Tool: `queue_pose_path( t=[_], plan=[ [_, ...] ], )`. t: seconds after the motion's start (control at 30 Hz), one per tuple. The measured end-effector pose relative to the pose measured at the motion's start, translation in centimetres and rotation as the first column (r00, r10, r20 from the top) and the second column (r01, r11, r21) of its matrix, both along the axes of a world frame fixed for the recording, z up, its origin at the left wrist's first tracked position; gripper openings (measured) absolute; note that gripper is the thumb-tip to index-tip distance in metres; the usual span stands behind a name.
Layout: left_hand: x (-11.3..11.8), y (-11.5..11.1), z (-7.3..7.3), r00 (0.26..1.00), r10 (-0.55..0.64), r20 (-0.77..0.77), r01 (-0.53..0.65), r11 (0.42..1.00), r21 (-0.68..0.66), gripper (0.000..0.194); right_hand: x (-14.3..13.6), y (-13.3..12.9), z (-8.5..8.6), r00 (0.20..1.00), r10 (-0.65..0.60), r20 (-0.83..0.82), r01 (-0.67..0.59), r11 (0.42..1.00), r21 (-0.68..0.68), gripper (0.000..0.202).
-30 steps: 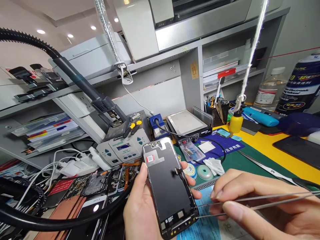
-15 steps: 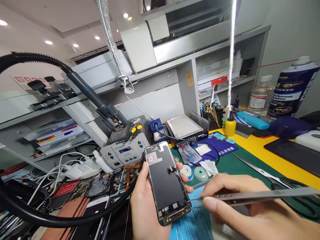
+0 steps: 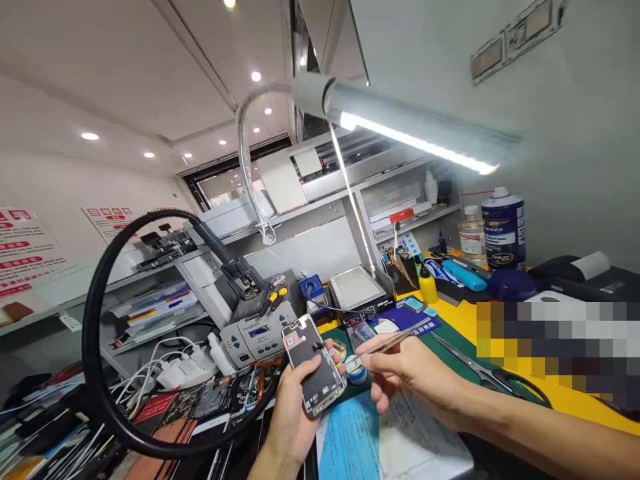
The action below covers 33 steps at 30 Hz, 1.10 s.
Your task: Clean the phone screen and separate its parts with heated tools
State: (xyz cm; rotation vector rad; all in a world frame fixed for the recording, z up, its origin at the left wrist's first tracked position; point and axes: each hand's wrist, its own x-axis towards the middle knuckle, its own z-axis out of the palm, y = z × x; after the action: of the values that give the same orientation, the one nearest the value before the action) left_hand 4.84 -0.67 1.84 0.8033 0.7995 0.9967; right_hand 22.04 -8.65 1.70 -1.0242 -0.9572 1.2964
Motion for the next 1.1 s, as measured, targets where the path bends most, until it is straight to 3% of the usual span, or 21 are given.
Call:
queue_pose_path(
  t=[0.1,0.3,0.43,0.63,0.73,0.83,1.0,1.1],
  plan=[
    [0.2,0.6,-0.3,0.999,-0.020,-0.037,0.021,1.000,0.020,0.036,0.0,0.4,-0.3,1.000,0.004,-0.004,-0.004,1.000,-0.012,0.007],
    [0.6,1.3,-0.2,0.992,-0.055,-0.114,0.055,0.998,-0.002,0.031,0.3,0.5,-0.3,0.998,0.058,0.010,-0.058,0.998,-0.010,0.017],
    [-0.2,0.1,0.8,0.984,-0.005,-0.180,0.015,0.998,0.059,0.034,0.3,0.1,-0.1,0.997,0.072,-0.025,-0.072,0.997,0.010,0.018],
    [-1.9,-2.7,1.6,0.949,0.089,-0.302,-0.046,0.988,0.146,0.053,-0.3,-0.4,-0.5,0.992,0.077,-0.102,-0.076,0.997,0.012,0.009],
    [-2.1,-3.6,1.1,0.951,0.059,-0.303,-0.006,0.985,0.171,0.070,-0.5,-0.4,-1.0,0.989,0.030,-0.143,-0.025,0.999,0.032,0.004],
    [-2.2,-4.0,0.2,0.954,0.050,-0.295,0.005,0.983,0.183,0.072,-0.4,-0.3,-1.5,0.984,-0.015,-0.176,0.024,0.999,0.047,0.007],
    [-2.5,-4.1,-1.4,0.955,0.027,-0.294,0.040,0.975,0.218,0.050,-0.3,-0.7,-1.9,0.983,-0.010,-0.181,0.020,0.998,0.051,0.028],
    [-2.7,-4.2,-1.8,0.928,0.001,-0.372,0.091,0.969,0.230,0.042,-0.5,-1.1,-1.5,0.998,0.021,-0.065,-0.018,0.999,0.035,0.031]
  ],
)
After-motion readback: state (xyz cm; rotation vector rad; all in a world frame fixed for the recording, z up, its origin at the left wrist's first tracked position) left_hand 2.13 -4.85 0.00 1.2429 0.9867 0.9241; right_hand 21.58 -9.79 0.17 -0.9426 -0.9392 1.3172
